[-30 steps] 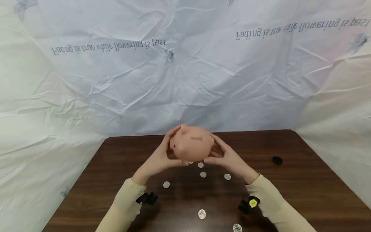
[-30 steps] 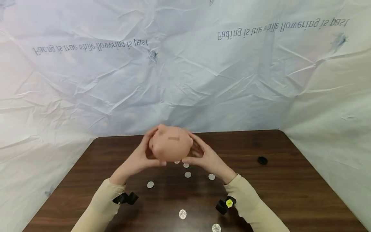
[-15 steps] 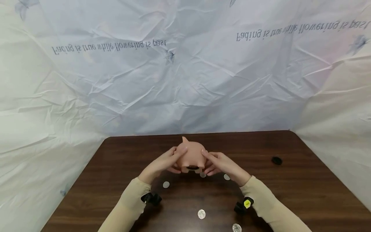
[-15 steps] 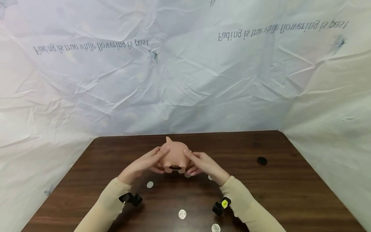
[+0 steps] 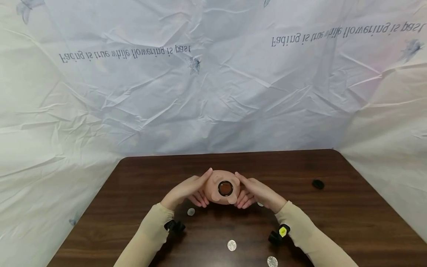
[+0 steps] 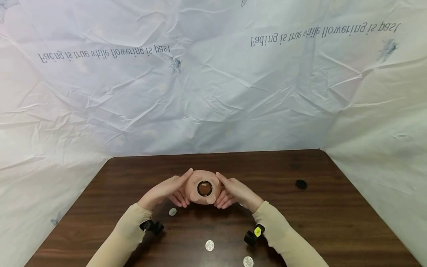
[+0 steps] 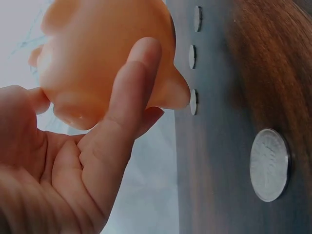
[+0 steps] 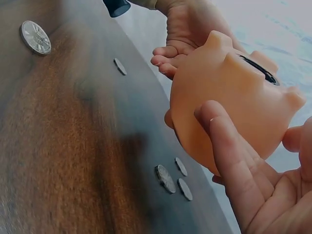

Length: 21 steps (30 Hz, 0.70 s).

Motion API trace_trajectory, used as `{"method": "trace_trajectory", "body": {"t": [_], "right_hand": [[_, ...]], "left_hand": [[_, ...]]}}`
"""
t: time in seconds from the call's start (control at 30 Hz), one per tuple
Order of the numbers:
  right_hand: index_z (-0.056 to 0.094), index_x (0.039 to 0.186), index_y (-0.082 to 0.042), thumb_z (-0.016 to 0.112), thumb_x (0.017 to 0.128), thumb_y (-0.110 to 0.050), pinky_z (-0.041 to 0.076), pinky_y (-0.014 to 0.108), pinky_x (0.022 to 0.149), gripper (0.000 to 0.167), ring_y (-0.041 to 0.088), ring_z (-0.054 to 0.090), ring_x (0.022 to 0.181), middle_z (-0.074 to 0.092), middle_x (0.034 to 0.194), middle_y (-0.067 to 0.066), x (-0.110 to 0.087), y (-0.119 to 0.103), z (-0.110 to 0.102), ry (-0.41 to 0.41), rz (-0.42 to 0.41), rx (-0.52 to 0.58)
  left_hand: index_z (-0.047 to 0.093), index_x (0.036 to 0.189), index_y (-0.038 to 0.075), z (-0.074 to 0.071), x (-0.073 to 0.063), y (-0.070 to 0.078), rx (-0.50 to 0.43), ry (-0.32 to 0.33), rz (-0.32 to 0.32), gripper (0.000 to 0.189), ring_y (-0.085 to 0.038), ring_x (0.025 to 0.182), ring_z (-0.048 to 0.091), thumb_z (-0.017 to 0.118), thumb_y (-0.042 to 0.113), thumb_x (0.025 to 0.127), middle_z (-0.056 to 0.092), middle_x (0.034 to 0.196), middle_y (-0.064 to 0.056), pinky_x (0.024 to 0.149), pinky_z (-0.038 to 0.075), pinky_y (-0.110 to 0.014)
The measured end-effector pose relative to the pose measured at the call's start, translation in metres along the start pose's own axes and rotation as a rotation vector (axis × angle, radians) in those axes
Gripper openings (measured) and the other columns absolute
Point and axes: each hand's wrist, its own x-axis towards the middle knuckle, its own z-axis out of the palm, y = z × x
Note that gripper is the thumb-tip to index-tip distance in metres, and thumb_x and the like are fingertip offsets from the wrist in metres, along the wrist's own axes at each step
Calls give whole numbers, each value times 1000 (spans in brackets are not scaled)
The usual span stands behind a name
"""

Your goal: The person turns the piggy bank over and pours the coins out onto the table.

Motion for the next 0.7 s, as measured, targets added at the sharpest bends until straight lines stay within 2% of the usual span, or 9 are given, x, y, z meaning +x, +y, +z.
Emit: {"method": "trace_trajectory", "body": {"t": [0.07, 0.13, 0.2, 0.3, 0.37, 0.43, 0.57, 0.63, 0.7], "right_hand": [[70, 109, 8, 38, 101, -67, 62, 40, 65, 82, 21, 71, 63, 72, 73, 13, -1, -1, 1, 19, -4, 6], [64, 123, 8, 40, 104, -61, 62, 42, 68, 75, 22, 72, 67, 72, 77, 13, -5, -5, 2, 63, -69, 9], [56, 139, -1, 44, 106, -54, 62, 42, 71, 64, 22, 72, 72, 73, 83, 11, -14, -15, 3, 152, -207, -29], [40, 156, -16, 51, 108, -34, 61, 42, 74, 52, 25, 73, 82, 73, 100, 15, -30, -33, 3, 291, -506, -142], [36, 158, -24, 54, 107, -28, 61, 40, 77, 54, 26, 73, 89, 72, 111, 16, -37, -42, 2, 344, -610, -195], [35, 159, -24, 56, 106, -27, 61, 38, 79, 56, 27, 72, 94, 71, 115, 17, -39, -44, -1, 326, -600, -198], [35, 159, -20, 57, 104, -39, 60, 34, 83, 62, 27, 72, 99, 72, 113, 15, -34, -36, -5, 267, -406, -193], [35, 158, -19, 58, 103, -41, 60, 35, 83, 64, 31, 71, 101, 72, 113, 15, -32, -33, -7, 269, -368, -201], [37, 157, -20, 58, 102, -44, 60, 36, 84, 64, 33, 71, 101, 71, 115, 15, -29, -33, -9, 285, -358, -188]], "left_hand": [[76, 96, -1, 1, 1, -1, 0, 8, 14, 82, -35, 68, 72, 35, 71, 100, 72, 76, -19, 67, 62, -50], [71, 111, -2, 1, 1, 2, 6, 50, 76, 77, -35, 72, 72, 36, 66, 102, 72, 81, -19, 68, 62, -48], [63, 131, 4, 0, -4, 10, 58, 144, 212, 66, -29, 74, 72, 41, 60, 104, 73, 87, -15, 70, 61, -44], [44, 152, 13, -4, -17, 28, 164, 319, 484, 61, -25, 88, 71, 54, 49, 103, 72, 103, -13, 72, 58, -41], [39, 156, 22, -7, -22, 37, 233, 407, 588, 64, -21, 97, 69, 60, 46, 101, 71, 113, -8, 74, 56, -39], [37, 157, 19, -8, -21, 37, 236, 389, 602, 66, -22, 103, 68, 62, 44, 101, 69, 118, -10, 75, 57, -37], [38, 156, 19, -7, -10, 24, 147, 284, 439, 64, -21, 109, 67, 61, 42, 101, 64, 128, -13, 79, 59, -31], [37, 156, 18, -6, -7, 20, 79, 252, 395, 65, -25, 113, 66, 63, 41, 100, 59, 135, -16, 82, 60, -35], [39, 155, 21, -5, -4, 21, 49, 265, 374, 65, -25, 112, 66, 63, 44, 100, 60, 134, -15, 83, 60, -38]]}}
